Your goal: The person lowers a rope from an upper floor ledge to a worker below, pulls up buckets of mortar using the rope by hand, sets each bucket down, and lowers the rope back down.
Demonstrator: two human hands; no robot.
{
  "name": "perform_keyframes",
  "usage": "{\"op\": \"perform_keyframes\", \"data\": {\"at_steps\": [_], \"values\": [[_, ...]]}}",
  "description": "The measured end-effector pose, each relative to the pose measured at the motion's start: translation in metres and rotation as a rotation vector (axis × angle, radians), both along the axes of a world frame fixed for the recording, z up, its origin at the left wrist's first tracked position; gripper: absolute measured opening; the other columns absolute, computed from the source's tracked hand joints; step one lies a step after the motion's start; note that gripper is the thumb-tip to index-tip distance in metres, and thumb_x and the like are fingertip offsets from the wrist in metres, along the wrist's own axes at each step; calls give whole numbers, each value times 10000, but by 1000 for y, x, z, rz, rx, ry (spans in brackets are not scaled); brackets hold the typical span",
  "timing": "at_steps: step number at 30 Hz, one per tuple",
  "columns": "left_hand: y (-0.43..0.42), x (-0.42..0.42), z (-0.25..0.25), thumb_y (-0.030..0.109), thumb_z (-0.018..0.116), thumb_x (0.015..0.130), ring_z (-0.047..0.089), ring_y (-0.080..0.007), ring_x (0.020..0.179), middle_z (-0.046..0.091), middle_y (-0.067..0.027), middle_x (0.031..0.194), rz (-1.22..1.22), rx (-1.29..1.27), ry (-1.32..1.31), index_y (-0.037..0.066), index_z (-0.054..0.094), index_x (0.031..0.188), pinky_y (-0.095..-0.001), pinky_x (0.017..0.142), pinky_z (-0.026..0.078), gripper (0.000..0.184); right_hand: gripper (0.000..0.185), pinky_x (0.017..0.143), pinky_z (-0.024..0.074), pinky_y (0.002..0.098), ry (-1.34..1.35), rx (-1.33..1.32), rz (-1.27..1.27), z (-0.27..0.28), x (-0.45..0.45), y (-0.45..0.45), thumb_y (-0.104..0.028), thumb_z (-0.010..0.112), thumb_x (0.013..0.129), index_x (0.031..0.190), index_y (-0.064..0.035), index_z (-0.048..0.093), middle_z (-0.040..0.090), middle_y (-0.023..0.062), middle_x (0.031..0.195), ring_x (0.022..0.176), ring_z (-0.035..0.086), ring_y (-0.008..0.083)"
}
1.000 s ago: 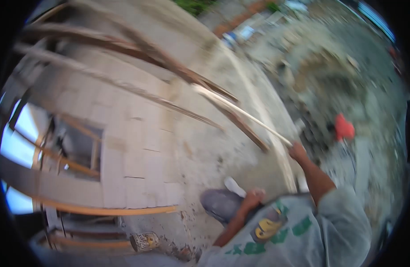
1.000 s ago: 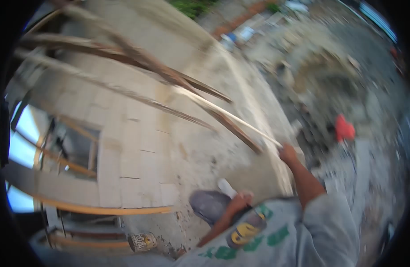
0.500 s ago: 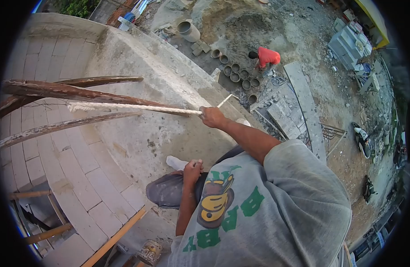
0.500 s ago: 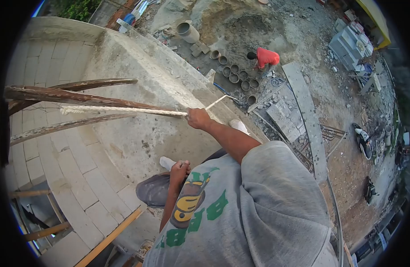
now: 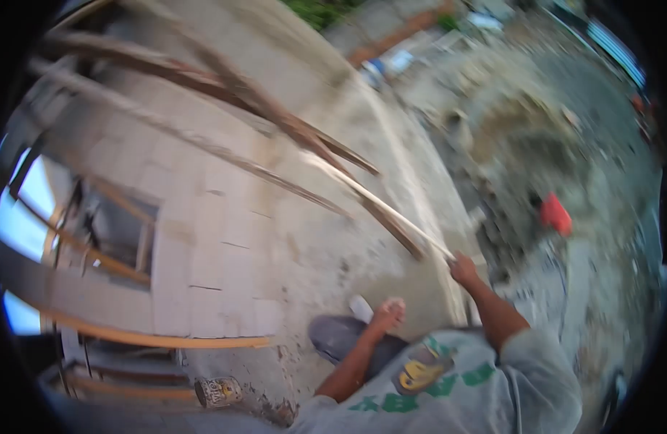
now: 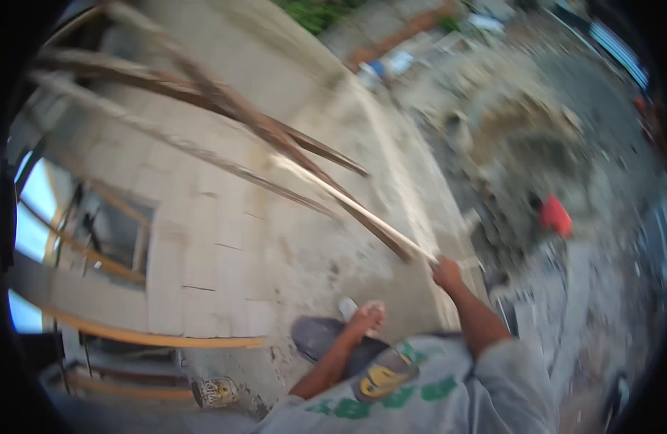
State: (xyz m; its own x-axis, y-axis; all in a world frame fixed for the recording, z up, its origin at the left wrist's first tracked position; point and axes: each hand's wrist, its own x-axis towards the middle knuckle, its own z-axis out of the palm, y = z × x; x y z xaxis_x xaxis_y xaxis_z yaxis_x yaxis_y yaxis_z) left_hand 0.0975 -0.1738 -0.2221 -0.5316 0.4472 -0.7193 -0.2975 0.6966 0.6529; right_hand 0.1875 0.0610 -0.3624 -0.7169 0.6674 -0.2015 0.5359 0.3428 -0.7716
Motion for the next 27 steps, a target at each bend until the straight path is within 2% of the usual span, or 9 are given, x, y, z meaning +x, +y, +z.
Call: {"op": "perform_keyframes", "data": {"at_steps": [3, 7, 11, 14, 18, 20, 22, 25, 27], "values": [[50, -89, 77, 257, 606, 834, 524, -84, 599, 580, -21, 774, 284, 446, 263, 49, 524, 1101, -252, 530, 445, 349, 301, 671, 450, 506, 61, 52, 64, -5, -4, 11, -302, 546, 816, 842, -3, 564, 602, 252, 774, 742, 584, 422], [104, -145, 193, 317, 566, 850, 540, -93, 696, 592, -42, 853, 211, 548, 736, 55, 490, 1173, -248, 606, 441, 424, 314, 655, 450, 504, 94, 100, 36, -18, -8, 25, -306, 562, 800, 804, 8, 564, 589, 260, 737, 709, 572, 437], [144, -169, 238, 320, 575, 844, 551, -116, 755, 584, -33, 873, 124, 424, 1276, 48, 507, 1144, -266, 638, 449, 411, 322, 650, 444, 503, 186, 84, 20, -13, -3, 25, -308, 564, 802, 797, 13, 565, 581, 261, 724, 710, 565, 440], [166, -163, 235, 329, 566, 850, 562, -137, 778, 581, -38, 908, 149, 341, 1303, 50, 516, 1119, -278, 671, 465, 391, 303, 657, 438, 502, 165, 16, 16, -12, 3, 16, -301, 565, 800, 804, 2, 571, 572, 272, 726, 733, 560, 438], [178, -172, 211, 341, 544, 865, 571, -140, 801, 589, -41, 905, 206, 523, 947, 57, 530, 1072, -290, 702, 481, 351, 274, 701, 447, 480, 35, -98, 34, 39, 12, 6, -266, 575, 784, 839, 3, 566, 583, 270, 783, 777, 566, 430], [191, -178, 217, 342, 532, 874, 575, -139, 814, 590, -42, 907, 168, 579, 875, 65, 535, 1053, -298, 711, 488, 330, 279, 745, 449, 446, 83, 58, 57, 47, 8, -8, -211, 587, 772, 961, -9, 554, 589, 260, 898, 850, 571, 402], [198, -166, 218, 332, 533, 872, 588, -118, 736, 604, -46, 860, 180, 644, 777, 69, 538, 1009, -263, 586, 507, 297, 313, 776, 448, 409, 463, 136, 11, 127, -18, -21, -157, 575, 787, 1065, -22, 523, 587, 219, 955, 886, 579, 348], [199, -177, 204, 337, 557, 854, 602, -131, 667, 609, -50, 797, 252, 676, 824, 66, 525, 955, -267, 484, 525, 291, 284, 744, 463, 374, 802, -264, 116, 280, -67, -15, -134, 529, 825, 1084, -19, 519, 594, 194, 896, 819, 595, 313], [189, -184, 202, 384, 573, 836, 596, -132, 634, 599, -43, 751, 275, 559, 870, 55, 554, 904, -265, 475, 514, 336, 246, 697, 470, 350, 980, -230, 170, 312, -108, -5, -126, 486, 858, 1073, -8, 511, 589, 152, 841, 726, 597, 267]]}}
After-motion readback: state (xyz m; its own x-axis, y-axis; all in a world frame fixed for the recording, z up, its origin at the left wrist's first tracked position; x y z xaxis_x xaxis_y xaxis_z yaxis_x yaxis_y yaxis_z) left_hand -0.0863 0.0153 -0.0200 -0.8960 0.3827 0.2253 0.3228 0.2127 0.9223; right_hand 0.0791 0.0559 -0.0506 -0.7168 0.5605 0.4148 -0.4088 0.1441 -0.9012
